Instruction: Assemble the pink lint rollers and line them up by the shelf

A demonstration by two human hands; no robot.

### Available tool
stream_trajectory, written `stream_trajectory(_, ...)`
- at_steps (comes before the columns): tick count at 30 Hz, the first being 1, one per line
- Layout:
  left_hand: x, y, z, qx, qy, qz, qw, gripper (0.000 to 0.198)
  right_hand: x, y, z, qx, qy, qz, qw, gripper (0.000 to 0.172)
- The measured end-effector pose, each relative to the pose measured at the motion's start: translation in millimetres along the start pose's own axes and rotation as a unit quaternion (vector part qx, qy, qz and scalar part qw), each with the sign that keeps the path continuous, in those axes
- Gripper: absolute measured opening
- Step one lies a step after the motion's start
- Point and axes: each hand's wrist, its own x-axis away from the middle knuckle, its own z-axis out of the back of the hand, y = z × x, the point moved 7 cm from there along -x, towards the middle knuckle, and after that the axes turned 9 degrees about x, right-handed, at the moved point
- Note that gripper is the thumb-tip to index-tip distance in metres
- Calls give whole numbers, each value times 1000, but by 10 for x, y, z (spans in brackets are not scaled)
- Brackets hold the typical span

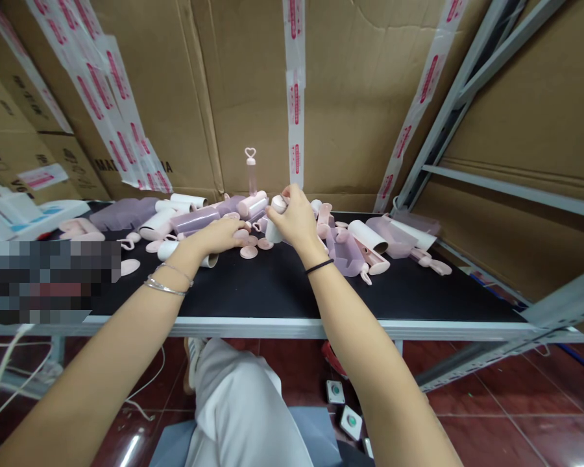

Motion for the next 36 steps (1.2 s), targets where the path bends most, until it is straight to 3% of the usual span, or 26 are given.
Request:
stream_trajectory(5, 8, -1, 17, 5, 10, 1, 1000, 34, 10, -75, 83, -26, 10, 20, 999, 25)
stream_trajectory(12, 5, -4, 7, 9, 17, -9, 1000, 32, 35, -37, -166, 49, -69, 70, 994, 26)
stream_trajectory(19, 19, 26, 97, 49, 66, -18, 996, 26, 45, -42, -210, -27, -109, 97, 989, 31)
stream_trajectory(22, 47, 170, 178, 127, 102, -63, 985, 38, 57, -76, -203, -72, -118, 86, 987, 34)
stream_trajectory(26, 58, 316, 152, 226, 98, -78, 966, 78, 66, -132, -185, -163, -101, 70, 979, 39)
stream_trajectory(29, 64, 322, 186, 259, 143, -71, 953, 75, 64, -162, -175, -215, -105, 78, 968, 32)
stream_trajectory(32, 74, 249, 262, 256, 202, -56, 944, 70, 44, -154, -95, -169, -73, 99, 978, 29)
stream_trajectory(36, 61, 159, 274, 220, 203, -27, 954, 74, 49, -158, -77, -101, -85, 116, 985, 30)
